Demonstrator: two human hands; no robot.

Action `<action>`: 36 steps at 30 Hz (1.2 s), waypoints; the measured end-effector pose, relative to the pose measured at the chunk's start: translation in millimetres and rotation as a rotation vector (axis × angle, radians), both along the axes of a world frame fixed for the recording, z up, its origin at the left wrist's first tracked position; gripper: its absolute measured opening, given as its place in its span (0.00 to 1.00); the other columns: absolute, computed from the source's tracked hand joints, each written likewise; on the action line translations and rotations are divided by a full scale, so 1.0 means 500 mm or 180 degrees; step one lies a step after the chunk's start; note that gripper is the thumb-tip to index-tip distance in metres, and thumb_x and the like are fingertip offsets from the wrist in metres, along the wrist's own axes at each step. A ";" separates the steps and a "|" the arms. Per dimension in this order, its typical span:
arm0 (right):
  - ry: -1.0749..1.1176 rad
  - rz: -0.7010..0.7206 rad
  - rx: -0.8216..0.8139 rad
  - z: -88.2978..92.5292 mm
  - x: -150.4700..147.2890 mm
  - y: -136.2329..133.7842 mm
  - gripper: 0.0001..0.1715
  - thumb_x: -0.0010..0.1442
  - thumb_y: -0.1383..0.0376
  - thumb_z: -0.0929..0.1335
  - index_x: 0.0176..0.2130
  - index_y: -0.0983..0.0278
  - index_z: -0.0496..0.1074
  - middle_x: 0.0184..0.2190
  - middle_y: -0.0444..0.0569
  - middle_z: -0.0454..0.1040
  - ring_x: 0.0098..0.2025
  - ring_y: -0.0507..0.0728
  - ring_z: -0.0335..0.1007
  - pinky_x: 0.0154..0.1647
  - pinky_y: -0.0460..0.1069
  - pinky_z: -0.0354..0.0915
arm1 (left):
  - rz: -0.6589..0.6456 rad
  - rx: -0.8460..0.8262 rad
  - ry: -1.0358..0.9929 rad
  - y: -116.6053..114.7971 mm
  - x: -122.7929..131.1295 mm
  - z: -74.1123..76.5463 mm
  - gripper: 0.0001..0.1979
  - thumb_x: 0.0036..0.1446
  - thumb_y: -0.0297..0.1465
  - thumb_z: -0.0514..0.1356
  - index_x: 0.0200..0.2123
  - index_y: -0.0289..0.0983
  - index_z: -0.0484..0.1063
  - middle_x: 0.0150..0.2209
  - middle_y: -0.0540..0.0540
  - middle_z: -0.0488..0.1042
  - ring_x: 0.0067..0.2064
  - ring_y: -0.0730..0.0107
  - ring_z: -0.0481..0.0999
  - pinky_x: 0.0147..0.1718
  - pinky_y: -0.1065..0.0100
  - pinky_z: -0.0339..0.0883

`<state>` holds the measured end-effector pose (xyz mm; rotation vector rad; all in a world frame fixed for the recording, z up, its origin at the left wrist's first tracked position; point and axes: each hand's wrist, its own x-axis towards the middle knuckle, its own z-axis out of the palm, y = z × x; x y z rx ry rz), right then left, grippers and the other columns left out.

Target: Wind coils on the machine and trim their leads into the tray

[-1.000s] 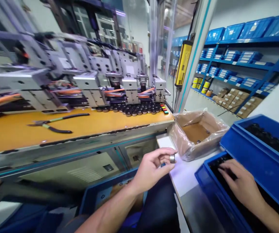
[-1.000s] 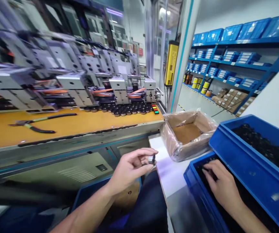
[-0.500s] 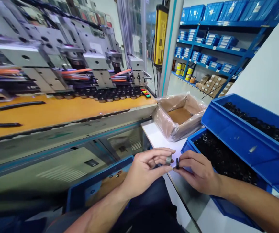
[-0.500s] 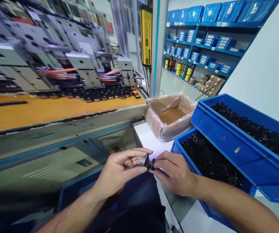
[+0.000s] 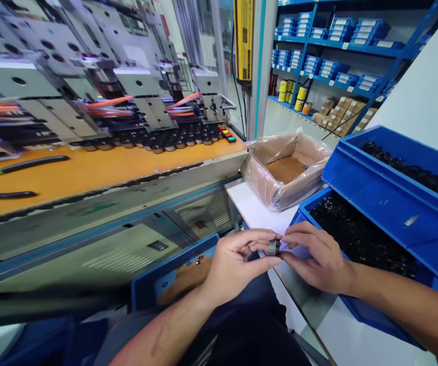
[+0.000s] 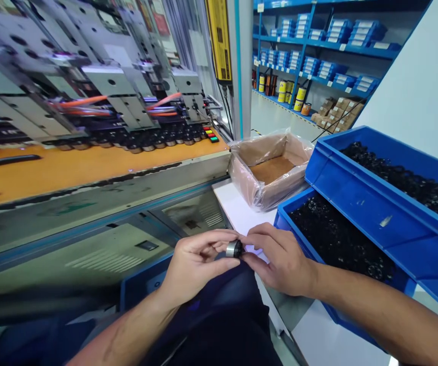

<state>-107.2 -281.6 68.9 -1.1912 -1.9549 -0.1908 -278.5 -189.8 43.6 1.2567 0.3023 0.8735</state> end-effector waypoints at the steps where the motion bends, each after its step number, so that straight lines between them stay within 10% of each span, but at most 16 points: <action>1: -0.0037 -0.0001 -0.0009 -0.001 0.001 0.000 0.14 0.64 0.71 0.68 0.50 0.66 0.69 0.38 0.53 0.74 0.36 0.53 0.74 0.33 0.46 0.74 | 0.0022 0.0020 -0.0003 0.001 -0.002 0.000 0.20 0.40 0.17 0.72 0.38 0.40 0.82 0.37 0.49 0.84 0.34 0.76 0.83 0.38 0.81 0.76; 24: -0.1236 0.0379 0.0680 0.017 0.008 -0.003 0.14 0.68 0.74 0.58 0.45 0.76 0.71 0.36 0.58 0.76 0.35 0.57 0.74 0.31 0.50 0.71 | -0.0422 -0.0380 0.0245 0.005 -0.018 -0.007 0.20 0.40 0.18 0.74 0.38 0.41 0.83 0.34 0.48 0.85 0.34 0.71 0.84 0.38 0.79 0.77; 36: -0.0766 0.0020 0.0716 -0.015 0.005 0.006 0.10 0.68 0.70 0.62 0.41 0.71 0.72 0.35 0.52 0.75 0.32 0.53 0.70 0.31 0.48 0.67 | -0.0128 -0.0214 0.0483 0.011 -0.011 -0.044 0.20 0.38 0.24 0.76 0.38 0.41 0.83 0.33 0.45 0.85 0.35 0.64 0.85 0.38 0.71 0.79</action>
